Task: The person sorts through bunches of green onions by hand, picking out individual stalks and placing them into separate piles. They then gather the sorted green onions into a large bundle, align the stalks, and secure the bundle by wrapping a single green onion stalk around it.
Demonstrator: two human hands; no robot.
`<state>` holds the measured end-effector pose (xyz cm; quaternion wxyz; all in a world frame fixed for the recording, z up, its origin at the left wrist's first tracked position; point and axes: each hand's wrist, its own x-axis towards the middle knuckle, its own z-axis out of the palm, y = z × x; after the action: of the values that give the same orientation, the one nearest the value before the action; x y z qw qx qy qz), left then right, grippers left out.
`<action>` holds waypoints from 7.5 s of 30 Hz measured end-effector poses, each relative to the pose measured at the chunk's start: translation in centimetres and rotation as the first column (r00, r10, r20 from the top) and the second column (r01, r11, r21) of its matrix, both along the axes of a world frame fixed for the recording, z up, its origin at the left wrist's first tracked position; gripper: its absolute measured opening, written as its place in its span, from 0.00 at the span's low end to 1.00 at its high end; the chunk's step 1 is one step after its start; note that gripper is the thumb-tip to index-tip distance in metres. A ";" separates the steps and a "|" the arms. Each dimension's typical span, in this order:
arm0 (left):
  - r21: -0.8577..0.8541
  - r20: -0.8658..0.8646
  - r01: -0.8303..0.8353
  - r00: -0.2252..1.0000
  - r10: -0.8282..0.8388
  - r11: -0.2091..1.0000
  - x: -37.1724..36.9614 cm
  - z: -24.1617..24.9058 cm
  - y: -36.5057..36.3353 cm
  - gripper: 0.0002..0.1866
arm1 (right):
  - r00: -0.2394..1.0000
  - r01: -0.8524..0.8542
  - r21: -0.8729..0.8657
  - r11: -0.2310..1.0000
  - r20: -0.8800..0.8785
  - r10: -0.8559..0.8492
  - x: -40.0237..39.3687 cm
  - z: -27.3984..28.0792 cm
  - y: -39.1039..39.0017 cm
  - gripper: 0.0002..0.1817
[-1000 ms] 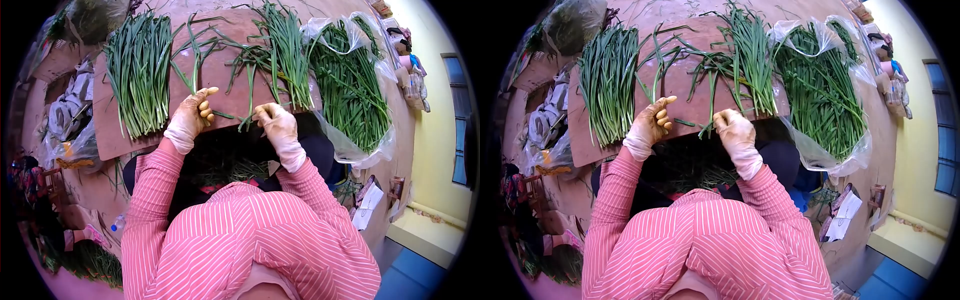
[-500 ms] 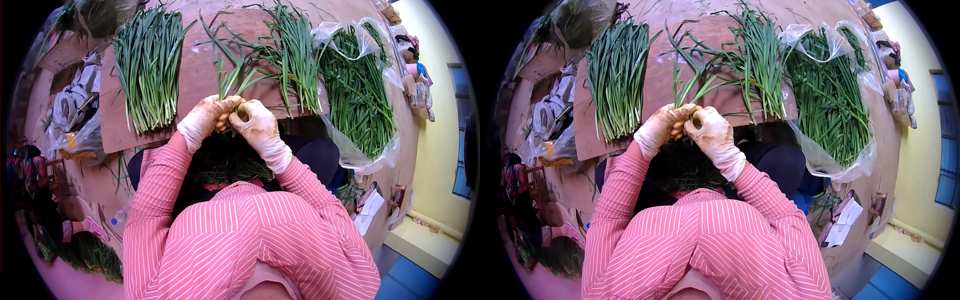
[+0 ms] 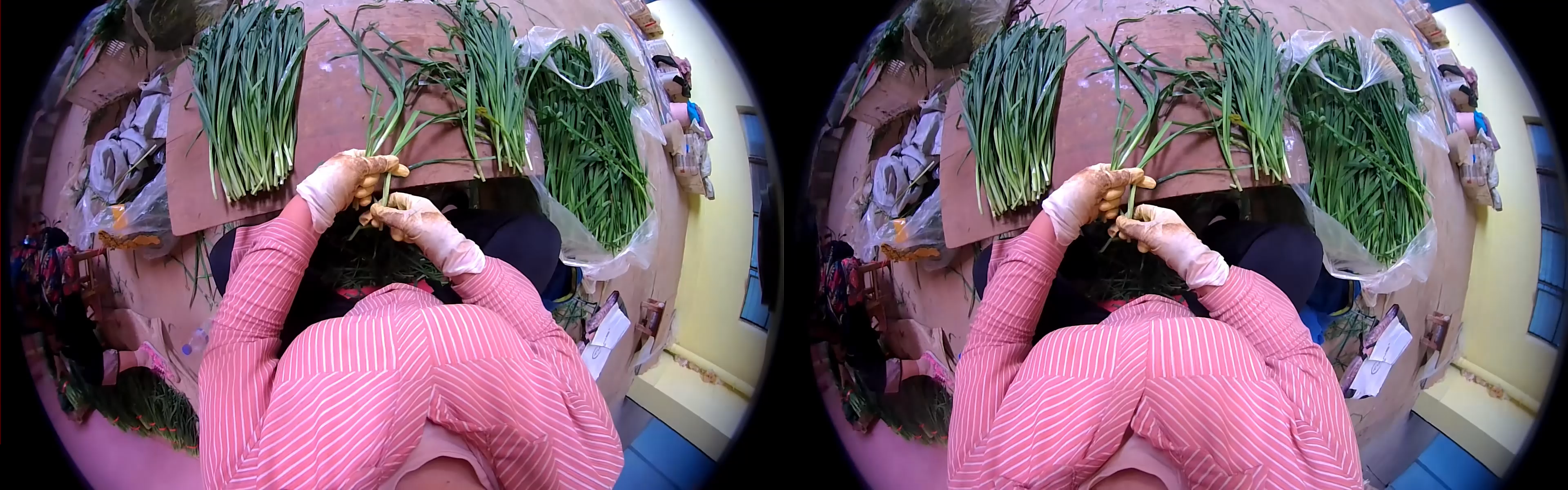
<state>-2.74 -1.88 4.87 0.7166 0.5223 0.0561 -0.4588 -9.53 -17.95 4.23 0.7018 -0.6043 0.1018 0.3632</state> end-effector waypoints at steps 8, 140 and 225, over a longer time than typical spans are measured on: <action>-0.066 -0.013 -0.119 0.993 0.118 0.991 1.0 -0.6 0.6 0.19 | 0.890 -0.426 -0.206 0.881 0.081 0.449 -4.2 -4.3 -1.4 0.13; -0.345 -0.005 -0.254 0.963 0.269 0.903 -0.8 -2.2 -1.4 0.14 | 0.969 0.231 0.082 0.969 0.066 -0.237 1.3 0.2 -2.4 0.16; -0.162 -0.160 -0.568 0.822 0.546 0.807 0.1 -0.4 -4.9 0.15 | 0.955 0.225 -0.481 0.847 0.282 -0.094 2.7 2.2 1.2 0.26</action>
<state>-2.69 -6.79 4.46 0.8649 0.3820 0.1977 -0.2585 -6.84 -16.77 6.43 0.5530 -0.7973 0.1558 0.1852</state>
